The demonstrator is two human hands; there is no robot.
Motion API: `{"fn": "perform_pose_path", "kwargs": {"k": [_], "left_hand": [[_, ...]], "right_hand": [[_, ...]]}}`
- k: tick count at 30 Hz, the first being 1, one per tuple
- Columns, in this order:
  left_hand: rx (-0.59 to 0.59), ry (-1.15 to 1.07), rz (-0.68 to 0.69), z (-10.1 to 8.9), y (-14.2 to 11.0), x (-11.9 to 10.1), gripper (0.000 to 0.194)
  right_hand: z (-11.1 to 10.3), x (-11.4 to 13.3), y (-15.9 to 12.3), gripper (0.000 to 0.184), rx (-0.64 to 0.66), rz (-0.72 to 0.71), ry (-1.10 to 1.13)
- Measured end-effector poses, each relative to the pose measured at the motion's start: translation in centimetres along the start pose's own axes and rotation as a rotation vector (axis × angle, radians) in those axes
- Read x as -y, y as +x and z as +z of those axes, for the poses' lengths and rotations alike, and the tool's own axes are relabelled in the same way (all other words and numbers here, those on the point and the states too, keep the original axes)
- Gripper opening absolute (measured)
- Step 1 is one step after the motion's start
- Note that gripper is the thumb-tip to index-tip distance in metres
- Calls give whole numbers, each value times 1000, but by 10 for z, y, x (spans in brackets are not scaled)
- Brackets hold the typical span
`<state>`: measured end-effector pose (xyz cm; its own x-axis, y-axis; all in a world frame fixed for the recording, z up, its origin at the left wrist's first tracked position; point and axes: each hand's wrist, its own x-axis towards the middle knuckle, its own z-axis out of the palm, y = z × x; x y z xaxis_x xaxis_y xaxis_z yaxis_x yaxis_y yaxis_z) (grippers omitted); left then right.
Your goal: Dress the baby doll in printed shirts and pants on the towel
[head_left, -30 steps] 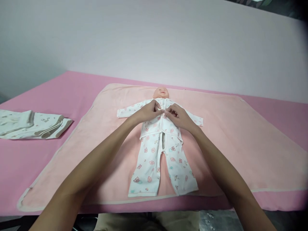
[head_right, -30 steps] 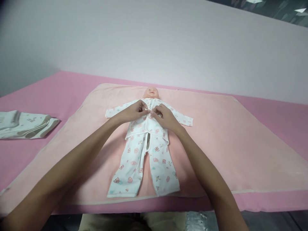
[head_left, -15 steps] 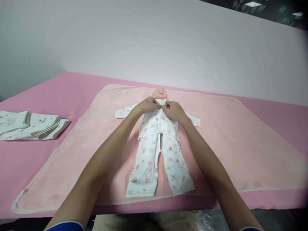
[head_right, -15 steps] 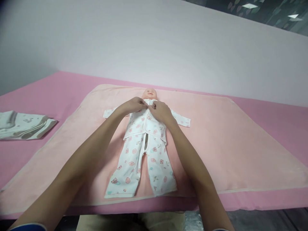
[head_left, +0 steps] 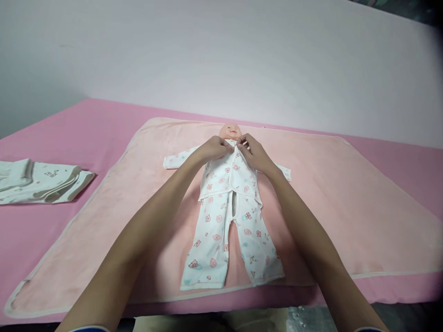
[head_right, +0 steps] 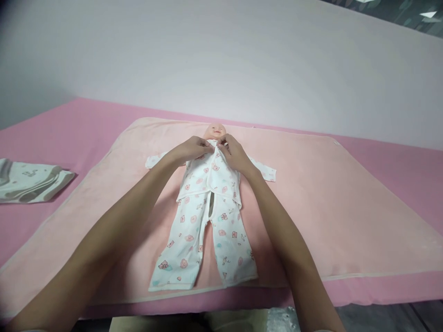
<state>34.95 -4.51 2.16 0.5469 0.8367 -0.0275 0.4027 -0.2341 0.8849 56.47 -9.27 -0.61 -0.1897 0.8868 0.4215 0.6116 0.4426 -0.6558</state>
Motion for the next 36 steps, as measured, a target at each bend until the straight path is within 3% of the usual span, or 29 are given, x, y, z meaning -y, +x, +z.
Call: {"fn": "perform_pose_path", "kwargs": {"k": [4, 12, 19, 27, 36], "left_hand": [[-22, -27, -2, 6, 3, 4, 37], [-22, -60, -66, 4, 3, 3, 36], [-30, -77, -90, 5, 5, 6, 38], [-47, -92, -55, 9, -2, 3, 45], [-136, -5, -31, 14, -4, 3, 27]], "right_hand": [[5, 0, -1, 21, -34, 26, 44], [-8, -8, -6, 31, -56, 159, 220], [-7, 5, -9, 12, -111, 163, 151], [3, 9, -10, 19, -146, 158, 53], [8, -7, -10, 29, -72, 244, 209]]}}
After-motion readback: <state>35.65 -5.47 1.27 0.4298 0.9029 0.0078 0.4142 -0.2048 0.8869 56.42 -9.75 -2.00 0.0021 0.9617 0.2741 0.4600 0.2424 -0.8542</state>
